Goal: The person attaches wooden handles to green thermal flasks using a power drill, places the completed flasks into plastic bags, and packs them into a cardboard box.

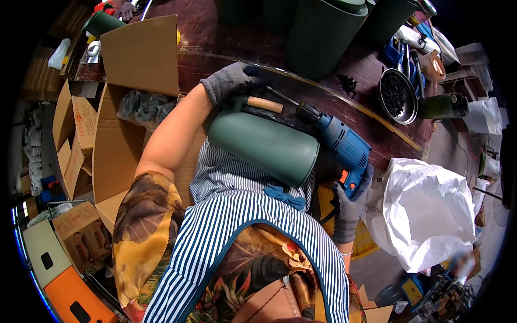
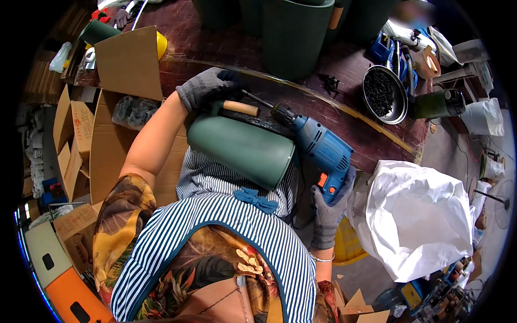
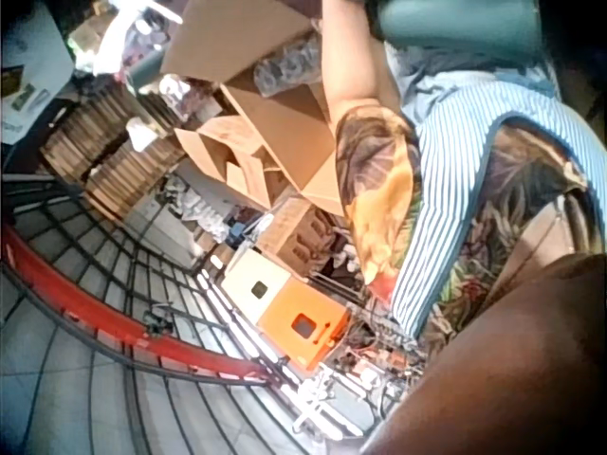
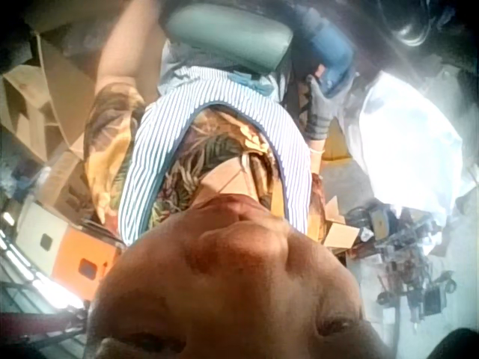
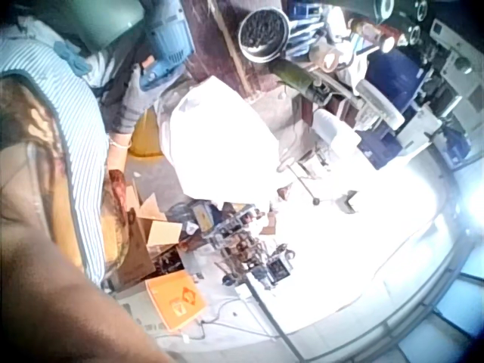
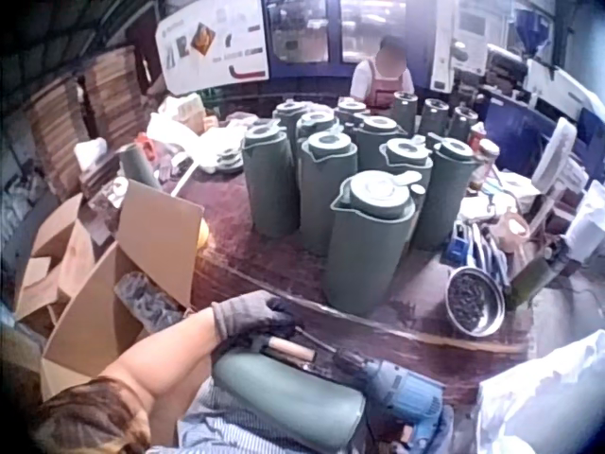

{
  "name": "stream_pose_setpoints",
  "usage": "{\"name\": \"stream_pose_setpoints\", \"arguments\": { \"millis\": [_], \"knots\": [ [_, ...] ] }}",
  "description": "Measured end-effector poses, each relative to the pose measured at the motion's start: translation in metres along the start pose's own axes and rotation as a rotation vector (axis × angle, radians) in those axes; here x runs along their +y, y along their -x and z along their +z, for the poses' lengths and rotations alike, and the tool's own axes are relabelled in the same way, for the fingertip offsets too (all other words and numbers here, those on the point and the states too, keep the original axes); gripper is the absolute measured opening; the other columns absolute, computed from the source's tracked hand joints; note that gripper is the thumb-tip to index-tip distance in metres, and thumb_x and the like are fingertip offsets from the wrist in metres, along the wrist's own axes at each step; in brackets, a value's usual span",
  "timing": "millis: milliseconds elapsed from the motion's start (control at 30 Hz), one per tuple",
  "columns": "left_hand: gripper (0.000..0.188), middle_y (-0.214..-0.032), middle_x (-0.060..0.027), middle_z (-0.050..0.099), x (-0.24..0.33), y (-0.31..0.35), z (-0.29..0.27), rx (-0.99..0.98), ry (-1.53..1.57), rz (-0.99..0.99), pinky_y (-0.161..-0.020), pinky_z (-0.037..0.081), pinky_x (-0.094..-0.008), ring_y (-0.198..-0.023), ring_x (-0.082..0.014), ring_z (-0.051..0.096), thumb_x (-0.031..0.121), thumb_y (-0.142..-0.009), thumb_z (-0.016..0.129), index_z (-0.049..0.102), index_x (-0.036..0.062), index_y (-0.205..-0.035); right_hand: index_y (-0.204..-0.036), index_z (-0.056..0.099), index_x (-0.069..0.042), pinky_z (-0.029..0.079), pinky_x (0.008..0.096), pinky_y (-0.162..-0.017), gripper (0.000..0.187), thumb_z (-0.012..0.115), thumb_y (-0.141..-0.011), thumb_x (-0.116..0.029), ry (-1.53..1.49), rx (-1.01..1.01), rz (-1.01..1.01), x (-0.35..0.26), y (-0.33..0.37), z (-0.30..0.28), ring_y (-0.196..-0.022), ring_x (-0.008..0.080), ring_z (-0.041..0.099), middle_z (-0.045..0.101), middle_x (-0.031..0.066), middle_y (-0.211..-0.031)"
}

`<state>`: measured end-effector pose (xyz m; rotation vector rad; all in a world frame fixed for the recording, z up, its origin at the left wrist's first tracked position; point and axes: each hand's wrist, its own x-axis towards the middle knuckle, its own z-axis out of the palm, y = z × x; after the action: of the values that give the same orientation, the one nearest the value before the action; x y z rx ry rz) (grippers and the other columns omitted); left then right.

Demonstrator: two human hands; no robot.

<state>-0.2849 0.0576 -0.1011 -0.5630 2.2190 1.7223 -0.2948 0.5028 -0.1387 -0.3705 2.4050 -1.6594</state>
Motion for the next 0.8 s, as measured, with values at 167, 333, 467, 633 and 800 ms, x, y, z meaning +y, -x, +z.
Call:
{"name": "stream_pose_setpoints", "arguments": {
  "millis": [167,333,467,633,800],
  "knots": [
    [0.028,-0.095,-0.0052,0.071,-0.009,-0.006,0.003,0.033,0.038,0.016,-0.078,0.054,-0.0282,-0.085,-0.0130,0.064,0.018,-0.093,0.069,0.070,-0.0015,-0.113,-0.157,0.029,-0.007,0.029,0.0405,-0.118,0.101,0.085,-0.074,-0.019,0.045,0.011,0.015,-0.005,0.001,0.002,-0.142,0.0294,0.038,0.036,0.0153,-0.157],
    [0.032,-0.100,-0.0068,0.072,-0.012,-0.009,-0.001,0.062,-0.084,0.104,-0.085,0.054,-0.0297,-0.089,-0.0144,0.065,0.016,-0.092,0.069,0.069,-0.0033,-0.116,-0.158,0.028,-0.008,0.030,0.0395,-0.118,0.101,0.083,-0.074,-0.016,0.053,0.011,0.027,-0.006,0.003,0.004,-0.142,0.0286,0.038,0.036,0.0149,-0.157],
    [0.033,-0.101,-0.0072,0.073,-0.013,-0.009,0.003,0.139,-0.242,0.170,-0.086,0.053,-0.0294,-0.090,-0.0146,0.065,0.017,-0.091,0.068,0.069,-0.0037,-0.117,-0.159,0.025,-0.008,0.031,0.0387,-0.118,0.101,0.082,-0.076,-0.014,0.056,0.008,0.018,-0.004,0.005,0.005,-0.143,0.0285,0.038,0.034,0.0147,-0.158],
    [0.032,-0.100,-0.0086,0.073,-0.027,-0.019,0.001,0.060,-0.038,0.119,-0.086,0.052,-0.0289,-0.089,-0.0134,0.064,0.019,-0.092,0.065,0.069,-0.0036,-0.114,-0.160,0.022,-0.008,0.031,0.0383,-0.118,0.101,0.079,-0.077,-0.012,0.043,0.007,0.020,-0.013,0.006,0.009,-0.143,0.0286,0.037,0.032,0.0150,-0.159],
    [0.030,-0.102,-0.0117,0.073,-0.004,-0.015,0.005,0.109,-0.398,0.197,-0.088,0.052,-0.0342,-0.093,-0.0203,0.067,0.018,-0.091,0.063,0.069,-0.0019,-0.113,-0.159,0.025,-0.008,0.034,0.0374,-0.116,0.096,0.077,-0.078,-0.012,0.118,0.008,-0.016,-0.015,0.007,0.009,-0.141,0.0267,0.040,0.035,0.0148,-0.157]
  ]
}}
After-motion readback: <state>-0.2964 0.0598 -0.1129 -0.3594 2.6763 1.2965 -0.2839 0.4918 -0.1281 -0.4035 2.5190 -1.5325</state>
